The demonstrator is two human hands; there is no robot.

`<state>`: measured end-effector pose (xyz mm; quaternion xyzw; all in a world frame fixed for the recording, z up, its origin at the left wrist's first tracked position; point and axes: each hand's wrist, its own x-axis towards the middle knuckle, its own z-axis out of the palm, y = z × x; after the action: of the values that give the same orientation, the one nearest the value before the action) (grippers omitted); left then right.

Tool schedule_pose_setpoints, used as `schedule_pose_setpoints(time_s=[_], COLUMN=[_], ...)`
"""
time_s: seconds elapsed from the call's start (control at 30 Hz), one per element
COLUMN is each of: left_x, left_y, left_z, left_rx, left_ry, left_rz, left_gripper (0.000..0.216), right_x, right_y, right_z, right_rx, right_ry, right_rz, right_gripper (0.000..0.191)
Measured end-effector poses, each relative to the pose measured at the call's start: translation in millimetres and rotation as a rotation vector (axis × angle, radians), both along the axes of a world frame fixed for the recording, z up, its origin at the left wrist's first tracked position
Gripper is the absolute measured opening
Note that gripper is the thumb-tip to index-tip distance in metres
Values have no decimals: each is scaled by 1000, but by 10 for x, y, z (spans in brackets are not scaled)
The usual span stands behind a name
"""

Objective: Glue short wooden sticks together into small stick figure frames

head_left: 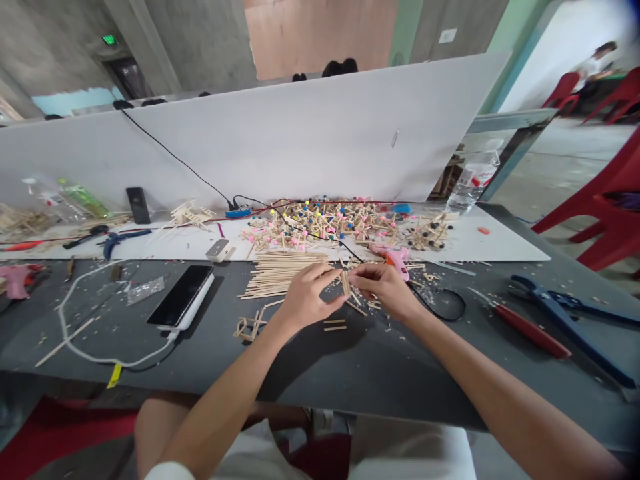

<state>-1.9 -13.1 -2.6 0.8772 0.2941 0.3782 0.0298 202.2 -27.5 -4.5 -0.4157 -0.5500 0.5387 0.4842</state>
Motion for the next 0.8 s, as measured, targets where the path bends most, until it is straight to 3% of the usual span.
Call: schedule_pose_setpoints(time_s=[0.8], left_x=[-30], left_y=[20], left_z=[8], left_rx=[-89], left_ry=[138], left_rz=[11], left_gripper=[32], right_x=[16], right_y=[29], right_z=[-54], right_rx=[-8], right_ry=[-164], right_rz=[8], right_gripper=[33])
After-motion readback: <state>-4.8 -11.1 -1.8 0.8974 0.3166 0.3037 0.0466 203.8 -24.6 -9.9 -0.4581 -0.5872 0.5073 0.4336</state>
